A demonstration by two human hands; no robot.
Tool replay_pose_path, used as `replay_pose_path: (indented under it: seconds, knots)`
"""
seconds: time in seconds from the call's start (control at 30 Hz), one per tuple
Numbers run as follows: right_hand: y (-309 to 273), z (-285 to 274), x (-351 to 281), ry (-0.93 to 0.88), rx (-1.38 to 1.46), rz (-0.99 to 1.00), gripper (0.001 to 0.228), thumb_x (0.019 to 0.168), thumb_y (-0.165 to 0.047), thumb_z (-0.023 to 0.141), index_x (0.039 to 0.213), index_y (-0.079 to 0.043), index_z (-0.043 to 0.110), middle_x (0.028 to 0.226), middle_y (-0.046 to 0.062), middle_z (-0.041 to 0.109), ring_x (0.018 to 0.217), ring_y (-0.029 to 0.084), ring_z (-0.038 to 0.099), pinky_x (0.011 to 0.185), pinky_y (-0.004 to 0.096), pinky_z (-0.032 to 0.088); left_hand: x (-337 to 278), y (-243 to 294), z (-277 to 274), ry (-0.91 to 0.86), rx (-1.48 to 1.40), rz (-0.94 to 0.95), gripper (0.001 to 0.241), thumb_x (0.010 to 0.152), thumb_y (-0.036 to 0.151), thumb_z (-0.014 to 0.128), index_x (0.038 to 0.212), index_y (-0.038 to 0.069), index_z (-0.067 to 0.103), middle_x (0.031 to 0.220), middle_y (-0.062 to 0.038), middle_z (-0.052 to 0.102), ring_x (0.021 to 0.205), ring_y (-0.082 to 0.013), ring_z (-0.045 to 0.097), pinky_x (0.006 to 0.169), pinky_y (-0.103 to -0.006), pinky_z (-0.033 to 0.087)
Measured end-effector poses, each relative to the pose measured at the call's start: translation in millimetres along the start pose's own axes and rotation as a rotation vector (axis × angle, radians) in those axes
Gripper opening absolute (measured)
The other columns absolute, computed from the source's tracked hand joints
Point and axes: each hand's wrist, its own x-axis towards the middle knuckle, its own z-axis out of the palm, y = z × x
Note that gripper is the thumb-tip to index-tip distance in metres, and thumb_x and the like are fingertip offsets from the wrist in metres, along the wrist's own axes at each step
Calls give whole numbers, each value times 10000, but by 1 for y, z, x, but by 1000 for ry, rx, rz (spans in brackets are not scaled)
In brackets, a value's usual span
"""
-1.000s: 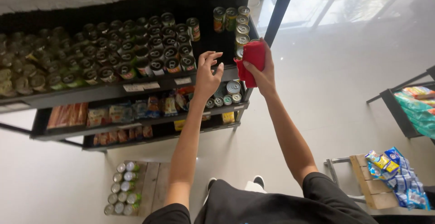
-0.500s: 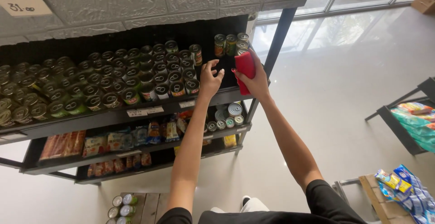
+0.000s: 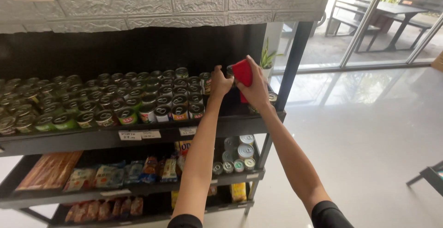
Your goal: The recorder wipes down canned goods with a cloth and organizes them on a display shelf.
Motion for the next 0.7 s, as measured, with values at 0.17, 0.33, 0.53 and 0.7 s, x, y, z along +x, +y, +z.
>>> replay_pose_path:
  seconds: [0.17, 0.33, 0.53, 0.7]
  knots:
    - [11, 15, -2, -46, -73, 12, 938, 755, -277, 794, 1586, -347, 367, 1477, 113, 494, 1301, 457, 544, 1048, 613, 456, 24, -21, 12, -33, 164, -1, 1162, 653, 142, 916, 1571, -33, 224, 1532, -350, 351, 1450, -487, 349, 1148, -653, 325]
    - [4, 14, 6, -27, -42, 98, 918, 757, -327, 772, 1577, -384, 364, 1452, 109, 524, 1295, 441, 556, 1055, 576, 467, 42, -4, 18, -38, 222, -60, 908, 801, 96, 695, 1553, -41, 206, 1484, -357, 411, 1416, -457, 441, 1144, -565, 436]
    - [15, 21, 4, -30, -3, 192, 904, 767, -352, 766, 1572, -417, 360, 1441, 72, 542, 1292, 405, 570, 1053, 562, 470, 53, -12, 22, -41, 260, -80, 890, 790, 3, 676, 1562, -34, 234, 1477, -325, 457, 1409, -431, 476, 1141, -508, 460]
    - [6, 16, 1, 11, 59, 215, 875, 765, -263, 744, 1561, -376, 401, 1405, 119, 567, 1284, 442, 565, 1034, 576, 466, 48, -4, 28, -63, 323, -48, 878, 804, -60, 664, 1581, 28, 263, 1455, -317, 477, 1354, -468, 521, 1049, -570, 531]
